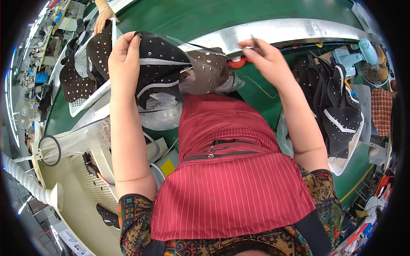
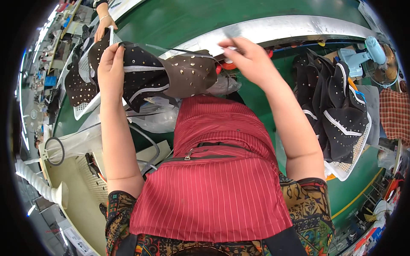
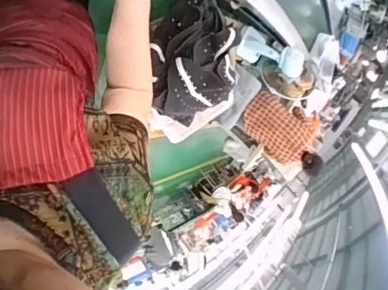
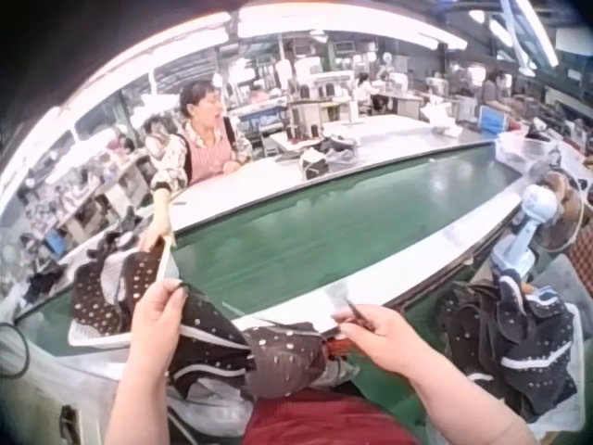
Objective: The person uses scissors to trim excess fabric from the edges of a black studded garment. They then use a heat gun to apply heat to the surface of the garment, likely to set the studs or finish the material.
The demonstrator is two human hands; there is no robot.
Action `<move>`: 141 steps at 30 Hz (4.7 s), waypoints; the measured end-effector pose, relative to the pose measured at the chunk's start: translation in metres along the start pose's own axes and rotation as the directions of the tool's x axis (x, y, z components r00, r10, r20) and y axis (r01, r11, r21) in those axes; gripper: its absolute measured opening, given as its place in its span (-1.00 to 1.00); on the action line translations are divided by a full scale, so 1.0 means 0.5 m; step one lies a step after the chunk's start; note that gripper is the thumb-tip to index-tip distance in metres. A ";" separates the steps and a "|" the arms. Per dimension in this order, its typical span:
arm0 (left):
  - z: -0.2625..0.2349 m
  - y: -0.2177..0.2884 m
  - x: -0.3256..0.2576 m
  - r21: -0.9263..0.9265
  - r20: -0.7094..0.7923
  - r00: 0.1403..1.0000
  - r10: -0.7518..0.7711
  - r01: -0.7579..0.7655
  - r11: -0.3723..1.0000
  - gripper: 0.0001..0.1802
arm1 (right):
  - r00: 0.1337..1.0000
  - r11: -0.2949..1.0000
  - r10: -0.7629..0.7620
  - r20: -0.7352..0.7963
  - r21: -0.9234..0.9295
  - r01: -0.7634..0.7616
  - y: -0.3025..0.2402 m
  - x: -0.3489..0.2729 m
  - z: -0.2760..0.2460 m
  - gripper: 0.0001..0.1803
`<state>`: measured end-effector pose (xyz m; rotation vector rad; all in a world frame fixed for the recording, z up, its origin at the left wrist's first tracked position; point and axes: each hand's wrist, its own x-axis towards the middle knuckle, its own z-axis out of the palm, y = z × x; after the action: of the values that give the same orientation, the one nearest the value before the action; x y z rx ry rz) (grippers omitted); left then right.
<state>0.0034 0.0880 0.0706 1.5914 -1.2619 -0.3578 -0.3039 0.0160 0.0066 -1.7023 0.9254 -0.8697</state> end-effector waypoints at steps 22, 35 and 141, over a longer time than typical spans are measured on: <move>-0.003 0.072 -0.040 0.034 0.006 0.981 0.194 -0.194 0.980 -0.87 | 0.908 0.907 -0.417 -0.036 -0.071 0.414 -0.116 0.050 0.109 -0.85; -0.187 0.133 0.000 0.546 -0.355 0.815 0.458 -0.216 0.809 -0.79 | 0.873 0.739 0.319 -0.370 -0.480 -0.474 0.376 -0.182 -0.091 -0.78; 0.059 -0.138 -0.094 -0.648 0.064 0.835 -0.547 0.452 0.613 -0.89 | 0.912 0.909 -0.091 0.401 -0.339 0.240 -0.032 0.189 0.297 -0.76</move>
<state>-0.0001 0.1070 -0.0158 1.2898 -0.4457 -0.9177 -0.1285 -0.0027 -0.0057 -2.2211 0.7181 -0.4530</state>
